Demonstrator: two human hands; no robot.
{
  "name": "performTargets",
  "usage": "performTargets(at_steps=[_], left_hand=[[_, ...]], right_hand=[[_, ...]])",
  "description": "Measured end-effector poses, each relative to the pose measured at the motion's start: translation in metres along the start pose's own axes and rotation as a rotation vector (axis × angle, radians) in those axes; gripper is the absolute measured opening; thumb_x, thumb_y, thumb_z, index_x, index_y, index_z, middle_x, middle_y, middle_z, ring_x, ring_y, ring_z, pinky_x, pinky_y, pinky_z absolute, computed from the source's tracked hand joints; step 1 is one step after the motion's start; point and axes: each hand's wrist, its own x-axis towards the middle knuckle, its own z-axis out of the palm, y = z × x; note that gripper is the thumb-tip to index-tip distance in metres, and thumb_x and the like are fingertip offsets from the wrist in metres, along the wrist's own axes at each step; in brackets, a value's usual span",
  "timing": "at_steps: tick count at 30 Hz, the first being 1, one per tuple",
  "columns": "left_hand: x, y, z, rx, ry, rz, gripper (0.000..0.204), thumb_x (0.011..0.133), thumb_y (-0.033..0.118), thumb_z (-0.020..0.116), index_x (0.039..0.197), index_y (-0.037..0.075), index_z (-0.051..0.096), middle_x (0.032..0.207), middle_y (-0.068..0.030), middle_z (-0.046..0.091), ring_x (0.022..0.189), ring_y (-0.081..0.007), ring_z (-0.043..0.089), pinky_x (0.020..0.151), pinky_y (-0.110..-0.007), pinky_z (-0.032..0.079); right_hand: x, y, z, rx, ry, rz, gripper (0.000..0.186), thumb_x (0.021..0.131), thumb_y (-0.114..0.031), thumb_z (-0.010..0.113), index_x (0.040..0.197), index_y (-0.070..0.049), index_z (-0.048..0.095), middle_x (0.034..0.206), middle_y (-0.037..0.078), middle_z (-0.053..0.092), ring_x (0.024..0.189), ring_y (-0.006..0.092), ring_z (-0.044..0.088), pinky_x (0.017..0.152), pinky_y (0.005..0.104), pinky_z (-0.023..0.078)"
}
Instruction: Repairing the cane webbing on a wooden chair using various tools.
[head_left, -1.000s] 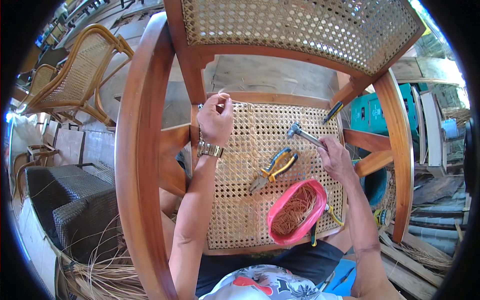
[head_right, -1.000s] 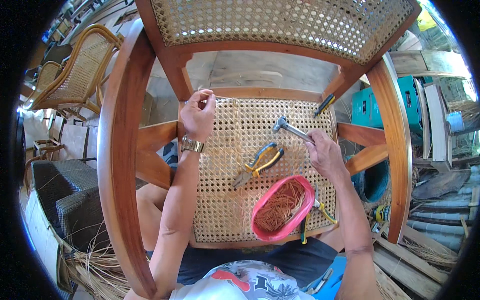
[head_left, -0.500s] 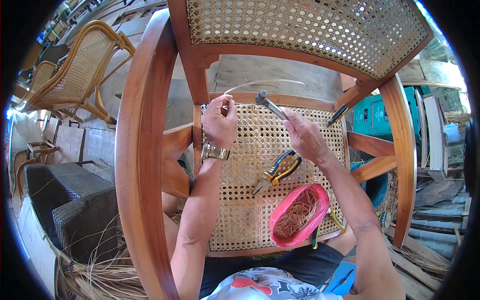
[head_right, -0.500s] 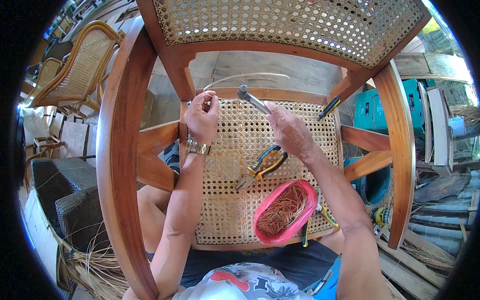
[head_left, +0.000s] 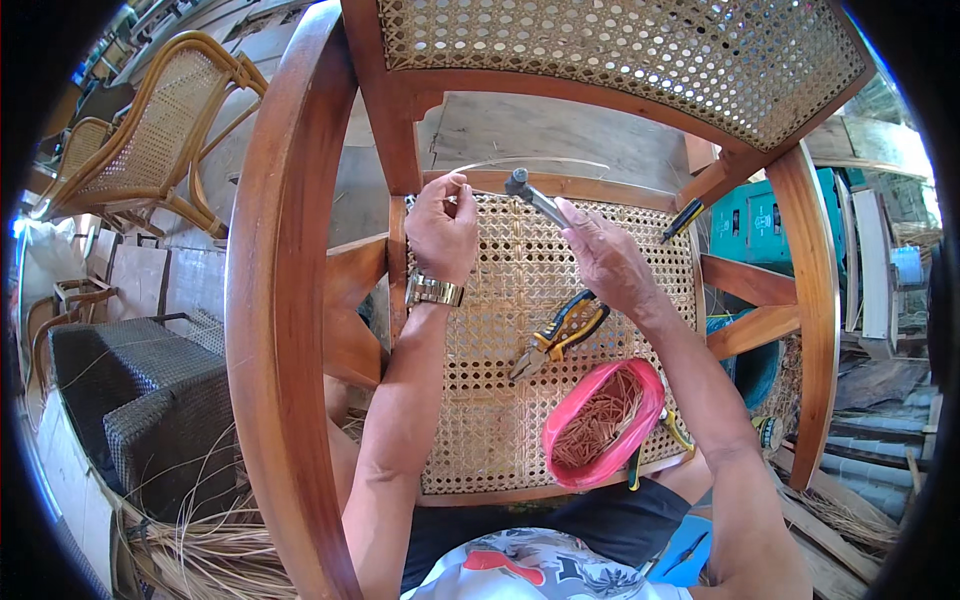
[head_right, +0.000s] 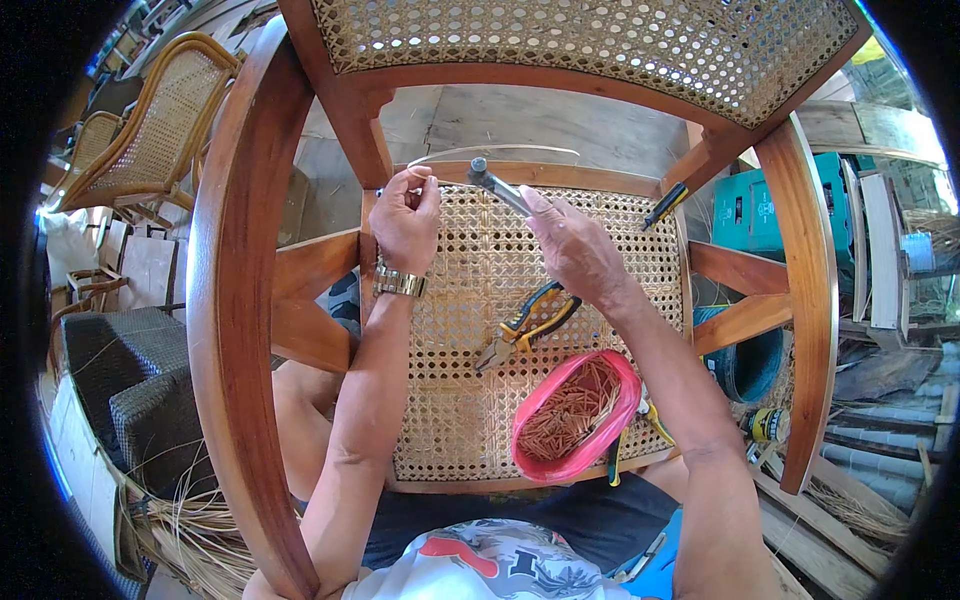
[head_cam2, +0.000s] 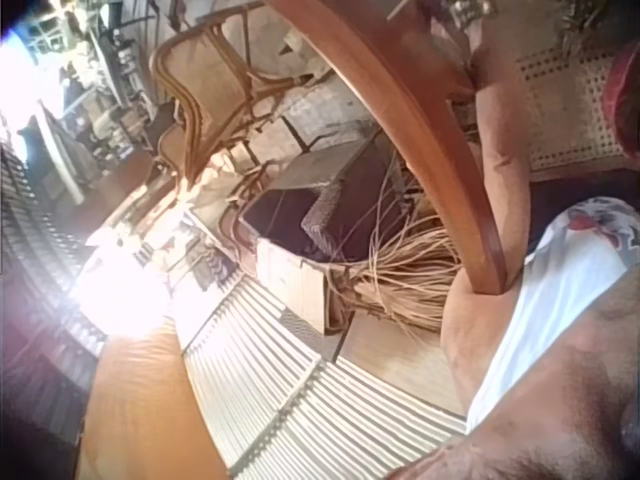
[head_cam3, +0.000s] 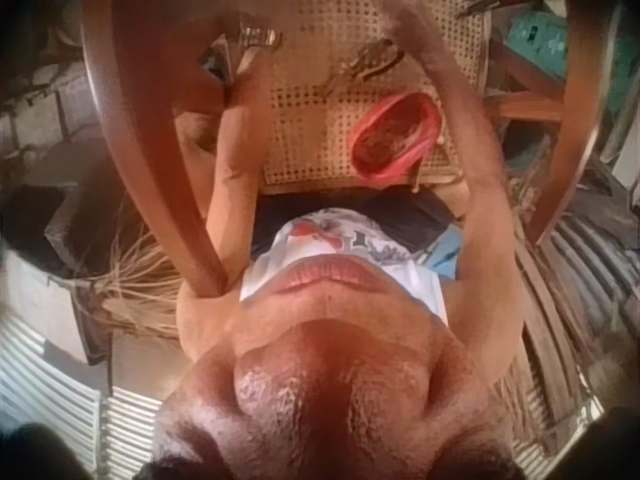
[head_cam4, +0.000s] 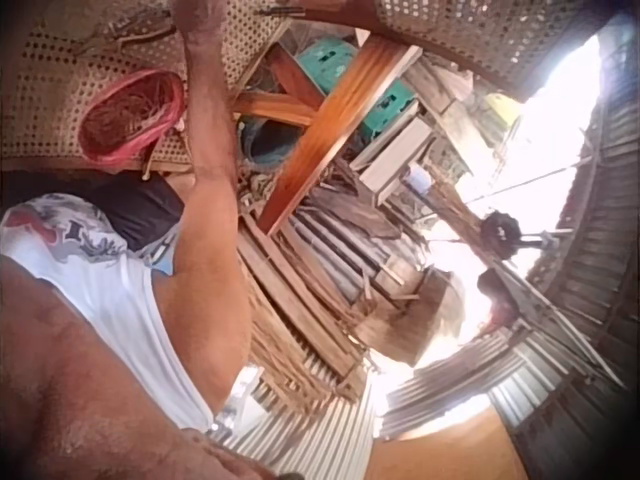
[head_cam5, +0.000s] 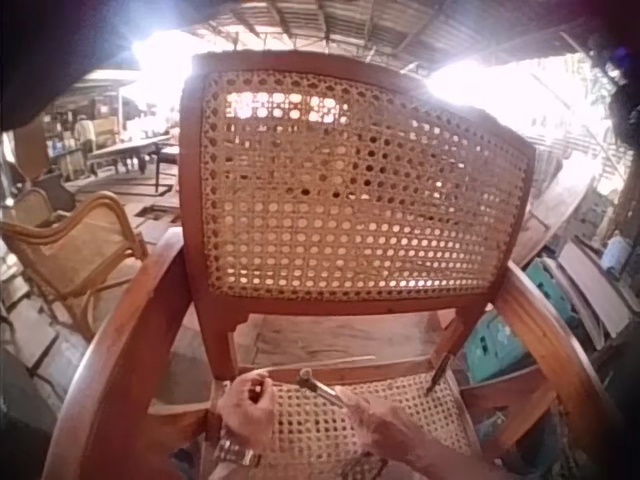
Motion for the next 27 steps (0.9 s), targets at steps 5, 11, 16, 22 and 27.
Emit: performTargets(at_steps=[5,11,16,22,27], left_hand=[[0.001,0.001,-0.001,0.014,0.017,0.074,0.012,0.090,0.004,0.074,0.102,0.004,0.073,0.086,-0.0074,0.075,0.063,-0.0128,0.066,0.058,-0.029,0.053],[0.000,0.004,0.000,-0.023,0.010,-0.007,0.010,0.089,0.004,0.074,0.099,0.004,0.073,0.084,-0.0067,0.075,0.063,-0.0122,0.066,0.059,-0.028,0.053],[0.001,0.001,0.003,-0.040,0.042,0.013,0.009,0.088,0.003,0.073,0.097,0.005,0.072,0.082,-0.0070,0.074,0.063,-0.0130,0.066,0.059,-0.028,0.053],[0.001,0.007,0.002,0.000,0.026,-0.021,0.007,0.088,0.006,0.074,0.094,0.005,0.071,0.084,-0.0075,0.073,0.063,-0.0151,0.066,0.059,-0.029,0.053],[0.000,0.013,0.000,0.130,-0.022,0.097,0.010,0.089,0.012,0.076,0.094,0.005,0.072,0.089,-0.0080,0.069,0.062,-0.0172,0.063,0.058,-0.031,0.052]], right_hand=[[0.001,-0.008,0.000,0.128,0.101,0.059,0.048,0.100,-0.007,0.061,0.147,-0.010,0.050,0.094,0.020,0.067,0.076,0.0360,0.068,0.065,0.0469,0.056],[0.004,-0.008,0.001,0.008,-0.138,0.195,0.039,0.101,-0.007,0.060,0.139,-0.009,0.052,0.093,0.020,0.068,0.077,0.0374,0.068,0.067,0.0468,0.056],[0.005,-0.013,0.003,0.169,0.086,0.039,0.034,0.101,-0.006,0.059,0.134,-0.008,0.054,0.095,0.021,0.068,0.079,0.0386,0.068,0.065,0.0465,0.055],[0.009,-0.022,-0.004,0.130,0.084,0.068,0.029,0.101,-0.005,0.059,0.130,-0.007,0.057,0.101,0.022,0.070,0.084,0.0382,0.071,0.068,0.0464,0.056],[0.009,-0.022,-0.010,0.130,-0.168,0.309,0.029,0.101,-0.005,0.059,0.130,-0.005,0.056,0.101,0.022,0.070,0.087,0.0380,0.071,0.074,0.0470,0.056]])
